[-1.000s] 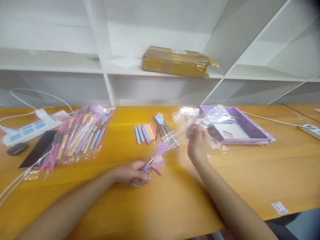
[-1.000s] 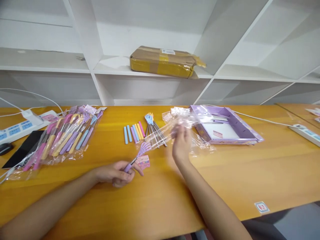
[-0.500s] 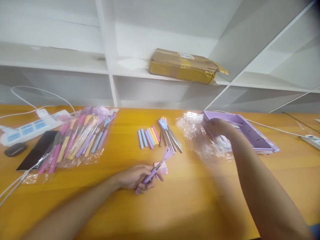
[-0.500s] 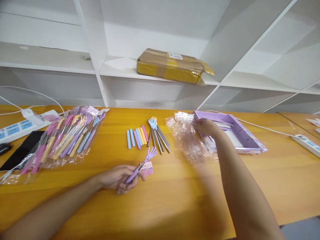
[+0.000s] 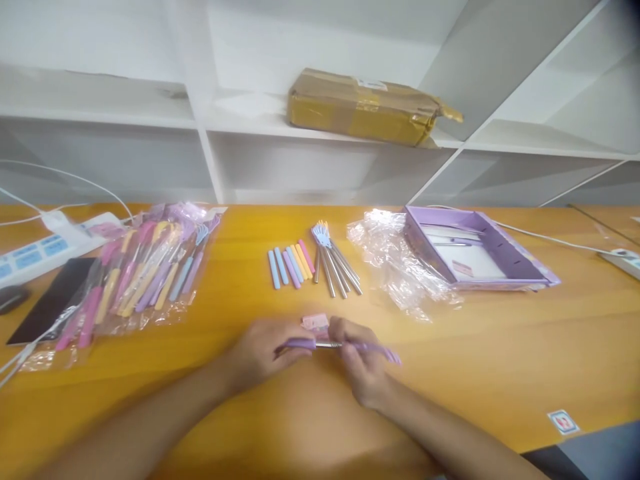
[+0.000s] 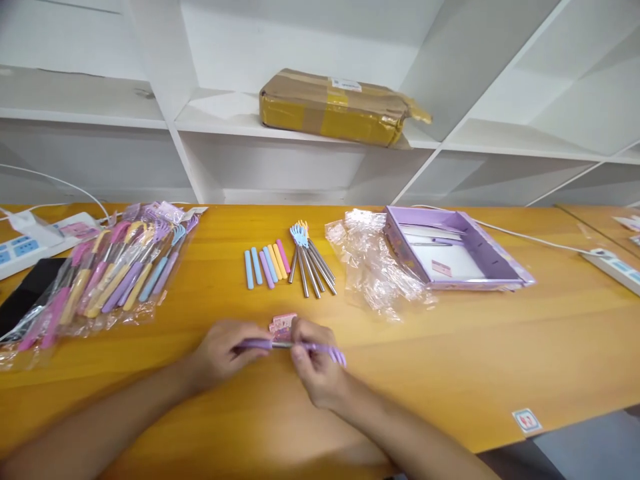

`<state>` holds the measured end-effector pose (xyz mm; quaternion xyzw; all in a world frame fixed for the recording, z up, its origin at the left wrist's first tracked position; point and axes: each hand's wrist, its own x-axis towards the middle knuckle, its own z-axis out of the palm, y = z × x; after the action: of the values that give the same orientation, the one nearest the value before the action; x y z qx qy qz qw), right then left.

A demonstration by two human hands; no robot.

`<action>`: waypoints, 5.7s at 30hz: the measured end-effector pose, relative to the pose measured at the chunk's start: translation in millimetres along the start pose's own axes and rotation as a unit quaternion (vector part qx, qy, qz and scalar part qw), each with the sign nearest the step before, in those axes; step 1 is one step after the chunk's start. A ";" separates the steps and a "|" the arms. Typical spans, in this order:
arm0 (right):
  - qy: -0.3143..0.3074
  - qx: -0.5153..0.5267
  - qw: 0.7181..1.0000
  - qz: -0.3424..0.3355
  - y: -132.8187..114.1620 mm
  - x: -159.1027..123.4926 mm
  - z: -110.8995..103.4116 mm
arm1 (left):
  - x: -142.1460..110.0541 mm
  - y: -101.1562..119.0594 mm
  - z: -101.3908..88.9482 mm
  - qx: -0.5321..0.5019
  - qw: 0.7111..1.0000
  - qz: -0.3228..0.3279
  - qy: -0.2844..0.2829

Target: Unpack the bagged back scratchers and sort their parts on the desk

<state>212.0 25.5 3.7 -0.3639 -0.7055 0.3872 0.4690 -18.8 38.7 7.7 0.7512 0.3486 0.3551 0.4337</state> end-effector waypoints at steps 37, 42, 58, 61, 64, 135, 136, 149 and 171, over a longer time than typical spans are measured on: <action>-0.066 0.049 0.993 0.087 -18.7 -3.6 8.2 | 19.2 29.0 -1.4 0.477 0.816 0.326 0.014; -0.094 0.082 0.982 0.140 -25.0 1.8 6.2 | 13.1 22.4 6.4 0.483 0.827 0.287 0.011; -0.059 0.108 0.969 0.216 -18.9 -6.1 11.4 | 21.1 21.1 -17.3 0.480 0.843 0.222 -0.101; -0.061 0.104 0.968 0.219 -22.3 -3.6 11.0 | 21.3 20.2 -19.5 0.479 0.844 0.213 -0.112; -0.055 0.101 0.968 0.222 -24.9 -1.4 9.9 | 21.7 18.5 -21.3 0.473 0.848 0.212 -0.114; -0.065 -0.376 0.924 0.041 27.5 153.0 -81.1 | 49.6 -46.0 -21.5 0.376 0.907 -0.063 0.177; -0.078 -0.389 0.917 0.038 30.2 152.4 -79.5 | 50.0 -46.0 -21.8 0.380 0.906 -0.063 0.173; -0.043 -0.478 0.871 0.110 25.9 154.9 -74.2 | 49.4 -49.3 -24.7 0.376 0.911 -0.071 0.155; 0.038 -0.449 0.893 0.014 18.6 157.9 -88.7 | 52.3 -44.7 -27.8 0.381 0.899 -0.100 0.191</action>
<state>251.9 190.2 70.2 -0.5595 -0.7810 0.0220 0.2768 -25.3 110.4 -10.1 0.7380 0.6066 0.2866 0.0725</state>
